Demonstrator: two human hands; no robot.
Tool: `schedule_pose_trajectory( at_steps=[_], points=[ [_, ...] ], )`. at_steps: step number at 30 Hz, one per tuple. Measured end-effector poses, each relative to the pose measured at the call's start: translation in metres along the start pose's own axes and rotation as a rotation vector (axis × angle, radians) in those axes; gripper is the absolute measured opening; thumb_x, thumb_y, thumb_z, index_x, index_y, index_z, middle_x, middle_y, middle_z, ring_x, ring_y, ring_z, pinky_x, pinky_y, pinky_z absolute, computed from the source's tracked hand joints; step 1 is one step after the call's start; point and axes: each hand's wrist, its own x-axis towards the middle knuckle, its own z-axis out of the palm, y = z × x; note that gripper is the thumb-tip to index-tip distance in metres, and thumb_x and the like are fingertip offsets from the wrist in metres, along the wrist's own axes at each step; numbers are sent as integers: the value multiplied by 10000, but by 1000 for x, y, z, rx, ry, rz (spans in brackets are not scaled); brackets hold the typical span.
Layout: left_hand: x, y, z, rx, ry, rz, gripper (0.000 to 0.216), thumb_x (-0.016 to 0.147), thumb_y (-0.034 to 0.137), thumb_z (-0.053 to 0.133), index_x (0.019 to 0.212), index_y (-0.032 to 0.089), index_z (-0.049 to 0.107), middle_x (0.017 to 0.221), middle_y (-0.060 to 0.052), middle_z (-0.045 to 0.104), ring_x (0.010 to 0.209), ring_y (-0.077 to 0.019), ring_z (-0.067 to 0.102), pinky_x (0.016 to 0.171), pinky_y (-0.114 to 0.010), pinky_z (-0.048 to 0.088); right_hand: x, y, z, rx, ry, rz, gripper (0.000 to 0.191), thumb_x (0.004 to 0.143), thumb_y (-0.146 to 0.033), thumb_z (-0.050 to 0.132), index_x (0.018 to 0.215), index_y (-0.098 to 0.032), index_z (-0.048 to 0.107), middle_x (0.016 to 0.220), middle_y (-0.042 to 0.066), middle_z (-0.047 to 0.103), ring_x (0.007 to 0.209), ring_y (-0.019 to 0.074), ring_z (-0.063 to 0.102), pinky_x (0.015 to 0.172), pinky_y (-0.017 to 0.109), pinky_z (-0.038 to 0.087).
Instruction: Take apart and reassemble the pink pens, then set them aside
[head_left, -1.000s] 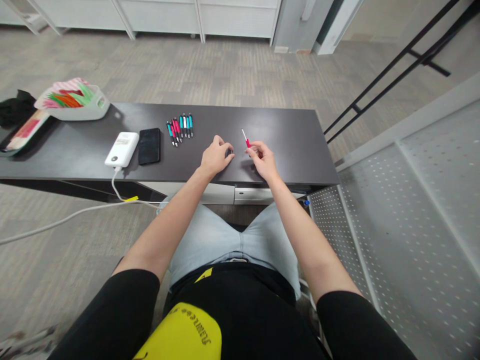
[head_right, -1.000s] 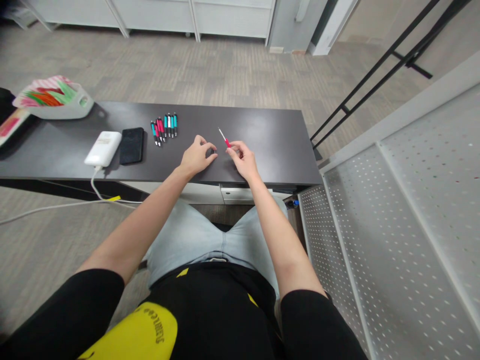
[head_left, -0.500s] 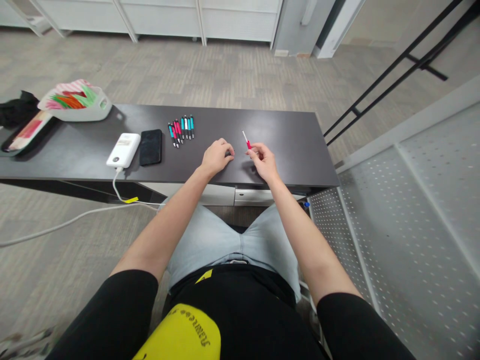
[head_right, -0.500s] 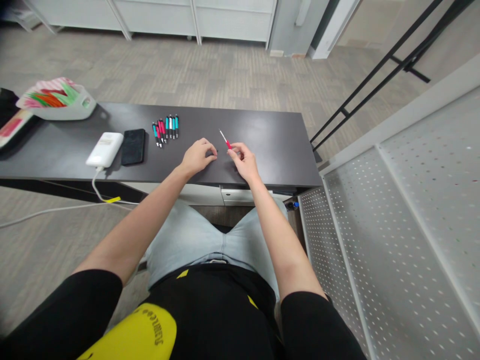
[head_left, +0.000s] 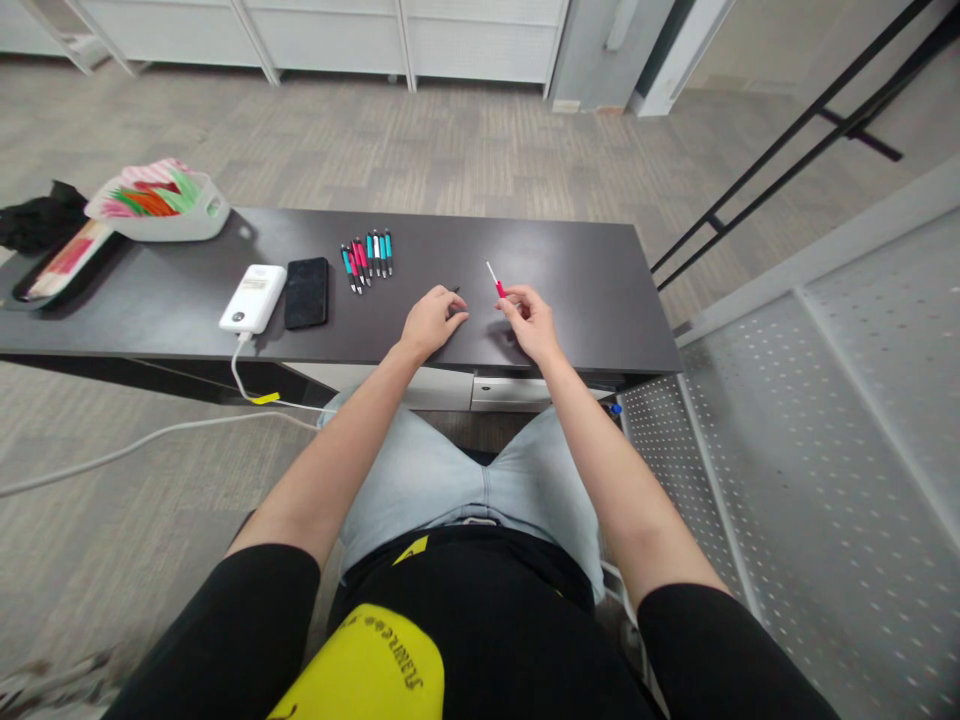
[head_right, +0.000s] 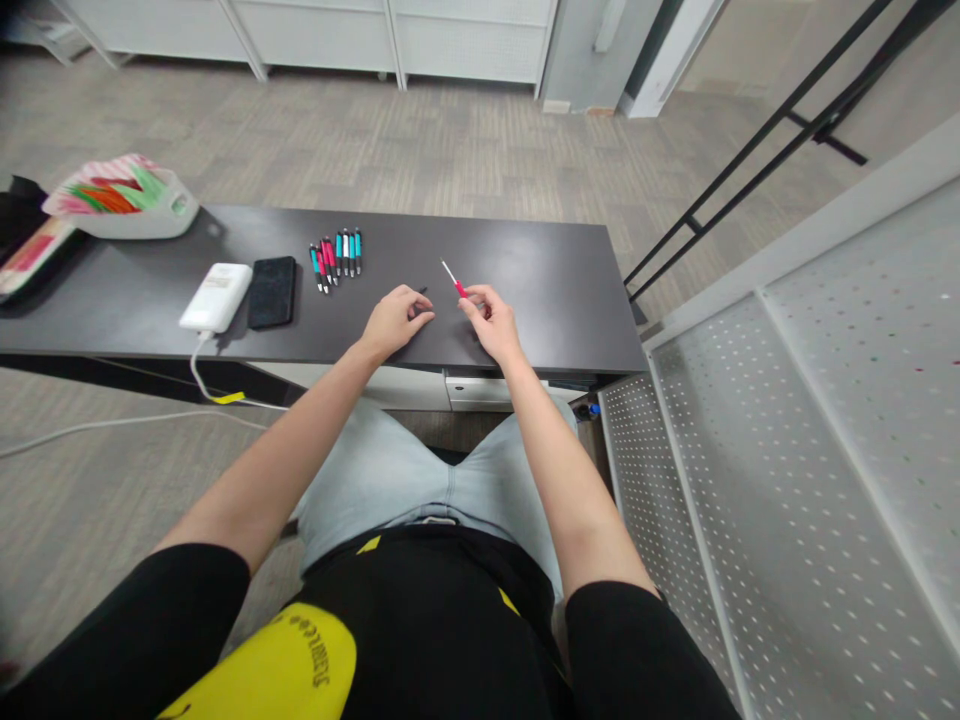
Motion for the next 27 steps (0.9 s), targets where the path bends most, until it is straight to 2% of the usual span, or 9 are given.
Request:
schedule_pose_trajectory(
  at_steps=[4,8,12,15,17,21,27],
  points=[
    [-2,-3,4,-15,25,-16,297,981,134,951,815,281,752,972,-50,701,914,-293,678,1029,-477,613,-1,-3,0,51,-6,-34,404,1070,-730,820,1254,-372,860,1170,66,961,795,304,599,820,521,594],
    [-5,-11,10,-185,70,-76,282,1013,155,945,850,285,755,924,-46,780,907,-286,722,1019,-454,621,-2,-3,0,94,-2,-47,368,1049,-728,841,1205,-395,855,1116,44,945,766,305,594,798,524,594],
    [-2,-20,12,-594,166,-175,135,1095,299,935,1004,272,839,942,-46,859,838,-230,752,841,-355,631,0,1,1,61,3,-46,411,1058,-763,832,1218,-386,868,1116,44,940,780,290,601,806,511,610],
    [1,-23,11,-775,228,-199,176,1085,410,989,1058,259,902,967,-51,845,752,-181,683,681,-296,583,1,4,2,23,-2,-34,473,1025,-832,845,1214,-401,895,1119,51,942,791,306,636,804,531,635],
    [2,-24,10,-848,260,-223,210,1089,435,1001,1048,257,898,976,-48,828,732,-162,663,639,-275,566,2,4,2,9,-4,-23,492,998,-875,857,1193,-427,913,1103,45,943,771,325,650,791,559,652],
    [-6,-27,9,-932,293,-290,293,1074,425,1063,1014,269,822,960,-32,808,734,-159,688,710,-298,629,1,0,1,-13,-25,-34,485,969,-896,881,1131,-444,939,1063,38,938,729,326,655,759,577,656],
    [-21,-32,8,-992,366,-281,383,1012,379,1123,1012,294,749,1040,-41,867,949,-216,865,899,-357,750,-4,-4,1,-82,-121,-110,302,1036,-716,866,1096,-434,957,1122,57,949,804,329,755,796,566,663]
  ],
)
